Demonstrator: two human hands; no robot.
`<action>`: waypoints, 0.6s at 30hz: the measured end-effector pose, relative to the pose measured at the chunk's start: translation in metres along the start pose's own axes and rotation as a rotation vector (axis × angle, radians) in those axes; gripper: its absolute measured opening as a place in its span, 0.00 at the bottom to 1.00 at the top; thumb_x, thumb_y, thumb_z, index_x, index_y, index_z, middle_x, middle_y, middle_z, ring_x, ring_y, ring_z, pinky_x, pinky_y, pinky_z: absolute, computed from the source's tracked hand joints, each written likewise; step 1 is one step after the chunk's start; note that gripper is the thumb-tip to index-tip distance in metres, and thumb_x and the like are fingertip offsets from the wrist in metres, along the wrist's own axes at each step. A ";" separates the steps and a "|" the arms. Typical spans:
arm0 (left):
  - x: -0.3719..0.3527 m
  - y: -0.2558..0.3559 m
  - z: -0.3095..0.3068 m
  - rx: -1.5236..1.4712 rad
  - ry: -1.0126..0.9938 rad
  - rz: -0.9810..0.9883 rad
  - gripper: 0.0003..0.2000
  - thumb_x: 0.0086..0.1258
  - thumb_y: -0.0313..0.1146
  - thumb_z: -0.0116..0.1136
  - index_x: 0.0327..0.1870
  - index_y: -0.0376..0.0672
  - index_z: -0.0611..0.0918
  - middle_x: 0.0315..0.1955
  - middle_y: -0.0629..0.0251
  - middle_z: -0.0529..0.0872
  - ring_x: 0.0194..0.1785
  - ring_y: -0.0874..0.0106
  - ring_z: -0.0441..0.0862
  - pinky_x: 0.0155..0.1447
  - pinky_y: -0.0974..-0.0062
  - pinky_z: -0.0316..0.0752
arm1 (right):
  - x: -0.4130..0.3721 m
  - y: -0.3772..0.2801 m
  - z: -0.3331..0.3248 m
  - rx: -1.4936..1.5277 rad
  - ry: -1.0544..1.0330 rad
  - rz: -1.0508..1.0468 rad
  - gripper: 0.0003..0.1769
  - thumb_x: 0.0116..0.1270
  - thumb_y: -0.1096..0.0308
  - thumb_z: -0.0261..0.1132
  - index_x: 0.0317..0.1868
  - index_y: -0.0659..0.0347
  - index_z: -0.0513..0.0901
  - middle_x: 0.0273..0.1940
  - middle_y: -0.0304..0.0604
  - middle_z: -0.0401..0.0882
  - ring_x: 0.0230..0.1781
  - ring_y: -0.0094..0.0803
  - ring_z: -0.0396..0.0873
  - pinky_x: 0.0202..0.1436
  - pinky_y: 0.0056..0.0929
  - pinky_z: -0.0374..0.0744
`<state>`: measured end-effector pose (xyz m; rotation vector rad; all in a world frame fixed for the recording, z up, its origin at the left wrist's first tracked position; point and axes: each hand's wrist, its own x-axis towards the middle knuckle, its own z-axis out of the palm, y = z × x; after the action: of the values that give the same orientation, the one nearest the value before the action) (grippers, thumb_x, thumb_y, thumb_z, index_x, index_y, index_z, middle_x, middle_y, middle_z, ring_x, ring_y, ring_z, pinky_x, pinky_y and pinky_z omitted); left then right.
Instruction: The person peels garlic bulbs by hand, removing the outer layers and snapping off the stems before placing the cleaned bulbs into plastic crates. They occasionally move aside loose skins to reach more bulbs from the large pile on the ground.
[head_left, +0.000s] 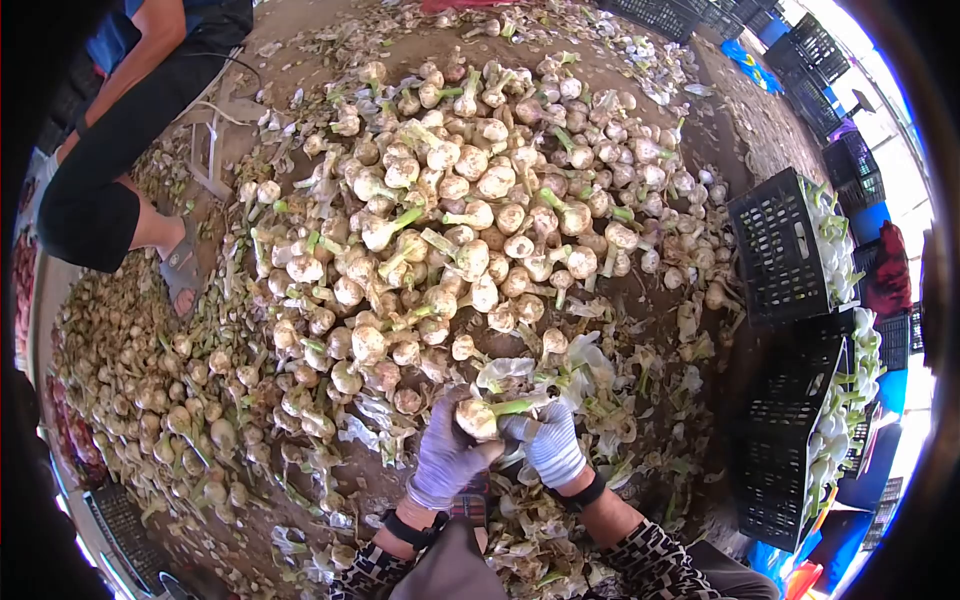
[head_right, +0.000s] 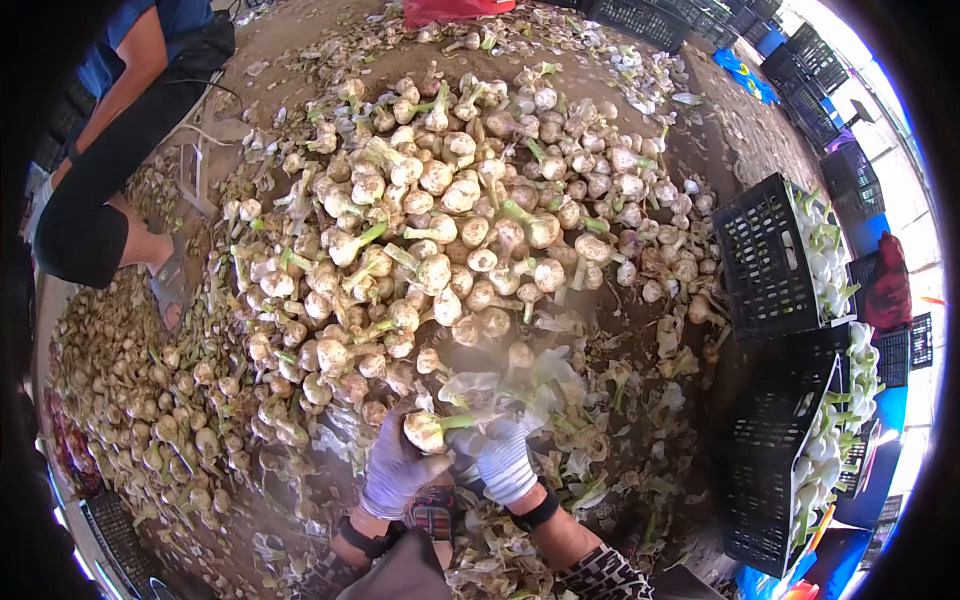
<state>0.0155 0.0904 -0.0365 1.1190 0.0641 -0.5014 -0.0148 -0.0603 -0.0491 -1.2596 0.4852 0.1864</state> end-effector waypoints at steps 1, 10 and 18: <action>-0.002 -0.001 0.000 0.001 0.002 0.000 0.31 0.50 0.19 0.66 0.57 0.40 0.66 0.44 0.66 0.75 0.51 0.74 0.73 0.56 0.72 0.72 | 0.000 0.000 -0.001 0.001 -0.002 0.001 0.13 0.56 0.75 0.65 0.43 0.68 0.80 0.36 0.40 0.83 0.33 0.25 0.80 0.36 0.21 0.77; 0.001 0.013 -0.007 -0.532 0.010 -0.495 0.20 0.57 0.44 0.57 0.46 0.39 0.76 0.26 0.62 0.81 0.25 0.73 0.79 0.22 0.85 0.70 | 0.003 -0.022 -0.004 -0.304 -0.178 -0.276 0.15 0.55 0.76 0.67 0.45 0.66 0.81 0.37 0.40 0.84 0.36 0.24 0.81 0.39 0.21 0.78; -0.006 -0.006 -0.002 0.516 0.097 0.190 0.34 0.57 0.48 0.66 0.58 0.33 0.69 0.47 0.61 0.79 0.49 0.75 0.76 0.52 0.79 0.72 | -0.005 -0.005 -0.006 0.228 -0.023 0.108 0.16 0.56 0.76 0.63 0.46 0.68 0.80 0.36 0.42 0.83 0.32 0.24 0.79 0.34 0.21 0.78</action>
<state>0.0084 0.0924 -0.0408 1.6366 -0.0930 -0.2975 -0.0186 -0.0668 -0.0442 -1.0089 0.5394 0.2299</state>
